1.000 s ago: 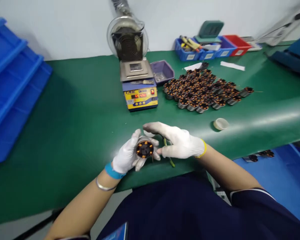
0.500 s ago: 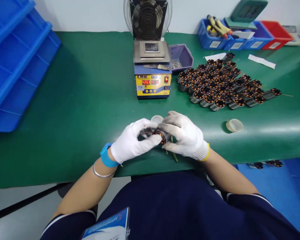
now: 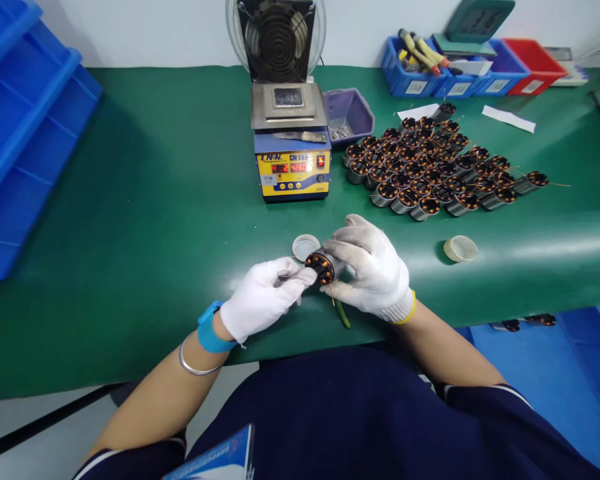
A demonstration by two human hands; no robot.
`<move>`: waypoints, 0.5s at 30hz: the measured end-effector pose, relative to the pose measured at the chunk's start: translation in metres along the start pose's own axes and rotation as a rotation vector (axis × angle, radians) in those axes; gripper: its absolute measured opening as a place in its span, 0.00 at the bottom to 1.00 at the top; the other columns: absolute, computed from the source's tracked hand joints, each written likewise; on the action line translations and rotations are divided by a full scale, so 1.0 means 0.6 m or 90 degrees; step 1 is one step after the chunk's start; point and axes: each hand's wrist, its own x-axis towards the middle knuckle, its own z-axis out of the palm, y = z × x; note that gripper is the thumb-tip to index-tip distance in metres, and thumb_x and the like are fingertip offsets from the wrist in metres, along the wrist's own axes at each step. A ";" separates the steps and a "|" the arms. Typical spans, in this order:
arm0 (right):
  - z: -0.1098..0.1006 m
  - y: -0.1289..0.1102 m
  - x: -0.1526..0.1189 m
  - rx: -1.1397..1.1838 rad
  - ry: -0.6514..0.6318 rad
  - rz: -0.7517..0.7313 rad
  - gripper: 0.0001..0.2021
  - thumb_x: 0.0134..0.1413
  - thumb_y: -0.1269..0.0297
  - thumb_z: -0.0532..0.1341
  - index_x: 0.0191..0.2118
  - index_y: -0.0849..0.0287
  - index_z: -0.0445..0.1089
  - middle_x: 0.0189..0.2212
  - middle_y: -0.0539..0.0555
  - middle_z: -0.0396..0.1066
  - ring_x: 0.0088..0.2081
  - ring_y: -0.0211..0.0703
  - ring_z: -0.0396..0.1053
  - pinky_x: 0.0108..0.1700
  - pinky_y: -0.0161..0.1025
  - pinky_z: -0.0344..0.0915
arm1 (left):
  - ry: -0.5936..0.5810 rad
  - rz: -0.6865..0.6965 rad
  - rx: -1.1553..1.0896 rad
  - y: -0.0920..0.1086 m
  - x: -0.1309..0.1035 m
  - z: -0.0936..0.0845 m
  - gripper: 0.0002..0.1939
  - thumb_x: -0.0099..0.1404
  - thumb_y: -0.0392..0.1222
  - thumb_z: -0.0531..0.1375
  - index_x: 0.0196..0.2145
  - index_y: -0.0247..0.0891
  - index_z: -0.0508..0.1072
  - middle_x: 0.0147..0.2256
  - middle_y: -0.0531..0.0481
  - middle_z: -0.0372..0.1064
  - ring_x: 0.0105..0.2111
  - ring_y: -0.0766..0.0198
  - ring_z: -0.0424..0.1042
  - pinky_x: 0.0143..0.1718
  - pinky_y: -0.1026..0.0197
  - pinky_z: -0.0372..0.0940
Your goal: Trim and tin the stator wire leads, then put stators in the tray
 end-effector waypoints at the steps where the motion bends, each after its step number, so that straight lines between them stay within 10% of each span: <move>1: 0.000 -0.001 -0.001 0.001 -0.007 0.005 0.29 0.56 0.53 0.65 0.61 0.56 0.63 0.47 0.59 0.71 0.47 0.53 0.73 0.59 0.61 0.68 | -0.001 -0.013 -0.025 -0.002 -0.001 0.000 0.18 0.60 0.54 0.69 0.23 0.38 0.72 0.17 0.51 0.68 0.13 0.69 0.62 0.13 0.68 0.57; 8: -0.005 -0.005 0.001 0.002 -0.040 0.010 0.27 0.57 0.50 0.65 0.58 0.56 0.65 0.46 0.58 0.72 0.47 0.53 0.73 0.60 0.62 0.67 | 0.283 0.219 -0.093 -0.013 0.000 -0.021 0.20 0.65 0.60 0.66 0.29 0.39 0.77 0.24 0.49 0.73 0.18 0.66 0.69 0.17 0.67 0.61; 15: -0.017 -0.012 0.012 0.032 -0.080 0.125 0.26 0.50 0.53 0.68 0.53 0.57 0.67 0.51 0.61 0.71 0.53 0.57 0.73 0.59 0.59 0.69 | 0.238 0.116 -0.045 -0.011 0.003 -0.005 0.21 0.62 0.57 0.68 0.22 0.39 0.70 0.17 0.52 0.65 0.15 0.68 0.64 0.13 0.67 0.55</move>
